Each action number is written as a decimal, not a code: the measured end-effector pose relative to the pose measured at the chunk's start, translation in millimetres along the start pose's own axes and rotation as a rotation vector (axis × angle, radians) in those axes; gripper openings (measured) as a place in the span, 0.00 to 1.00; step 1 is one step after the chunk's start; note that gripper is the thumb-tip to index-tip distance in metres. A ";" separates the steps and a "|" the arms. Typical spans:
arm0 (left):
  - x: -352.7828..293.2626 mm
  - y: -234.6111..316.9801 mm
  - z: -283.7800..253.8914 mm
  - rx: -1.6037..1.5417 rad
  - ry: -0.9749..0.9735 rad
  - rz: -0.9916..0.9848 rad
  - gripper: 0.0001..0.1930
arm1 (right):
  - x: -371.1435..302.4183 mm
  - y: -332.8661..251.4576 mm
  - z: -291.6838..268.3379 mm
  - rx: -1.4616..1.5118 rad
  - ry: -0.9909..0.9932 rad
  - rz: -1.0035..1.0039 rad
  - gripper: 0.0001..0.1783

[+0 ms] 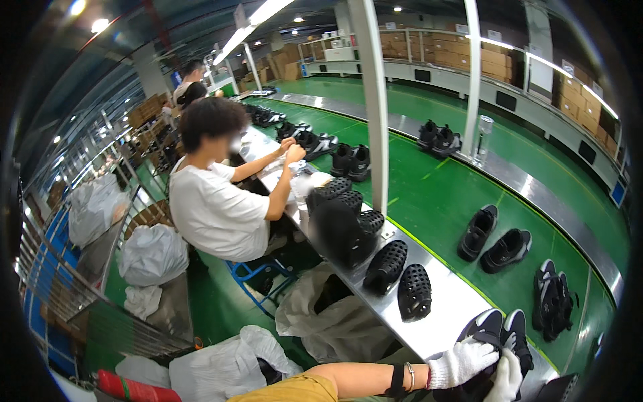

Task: Checking and assembling shoe components on a factory production line.

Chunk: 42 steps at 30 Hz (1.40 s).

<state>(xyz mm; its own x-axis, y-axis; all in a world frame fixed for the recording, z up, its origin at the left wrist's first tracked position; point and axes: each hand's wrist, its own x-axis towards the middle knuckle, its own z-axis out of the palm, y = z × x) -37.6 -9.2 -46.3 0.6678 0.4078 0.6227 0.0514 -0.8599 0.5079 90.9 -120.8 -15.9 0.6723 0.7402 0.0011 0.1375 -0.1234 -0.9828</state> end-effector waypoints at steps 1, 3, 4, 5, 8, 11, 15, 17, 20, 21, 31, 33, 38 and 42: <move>1.1 2.1 -0.8 0.009 -0.047 0.010 0.08 | -0.3 2.3 5.9 0.015 -0.011 -0.127 0.16; -0.7 0.5 -8.8 -0.216 -0.045 -0.098 0.06 | 5.1 7.9 14.5 -0.229 0.051 -0.167 0.13; -3.3 0.7 -13.1 -0.302 0.011 -0.026 0.11 | 6.4 10.8 16.4 -0.141 0.039 -0.196 0.13; -6.1 -0.6 -18.1 -0.316 0.035 0.014 0.17 | 9.4 12.1 15.4 -0.163 0.034 -0.224 0.13; -40.6 1.4 -38.4 0.124 0.219 0.158 0.24 | 6.0 10.2 1.4 -0.132 -0.051 -0.174 0.14; -56.0 -4.6 -40.0 0.307 0.293 -0.026 0.31 | 6.9 0.4 -1.2 -0.162 -0.073 -0.128 0.13; -52.3 -18.8 -27.9 0.426 0.094 -0.093 0.36 | 9.8 -11.1 2.0 -0.206 -0.097 -0.089 0.14; -48.9 -23.3 -20.2 0.250 -0.024 -0.170 0.31 | 11.7 -10.8 1.0 -0.219 -0.115 -0.075 0.14; -53.7 -23.3 -11.2 0.275 0.023 -0.089 0.24 | 12.1 -5.7 -2.1 -0.306 -0.129 -0.128 0.14; -57.6 -22.2 -9.1 0.304 0.028 -0.069 0.23 | 12.0 -3.9 -1.5 -0.343 -0.120 -0.154 0.14; -76.1 -9.6 -29.2 0.230 0.024 -0.064 0.23 | -34.2 -62.3 -57.7 -0.647 0.114 -0.508 0.16; -71.6 -8.2 -34.7 0.139 -0.058 -0.253 0.27 | -42.0 -69.6 -81.5 -0.682 0.147 -0.430 0.21; -29.2 -2.8 11.2 -0.046 -0.216 -0.448 0.38 | -36.1 -63.3 -83.9 -0.857 -0.453 -0.056 0.43; -2.4 -5.9 43.0 -0.004 -0.201 -0.419 0.37 | -26.8 -57.8 -52.3 -1.138 -0.550 -0.203 0.37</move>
<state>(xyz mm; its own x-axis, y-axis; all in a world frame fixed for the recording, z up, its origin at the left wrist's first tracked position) -7.6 -18.2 -76.4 0.7207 0.6518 0.2361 0.3448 -0.6324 0.6936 102.9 -168.1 50.6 0.2162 0.9531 -0.2120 0.9268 -0.2686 -0.2624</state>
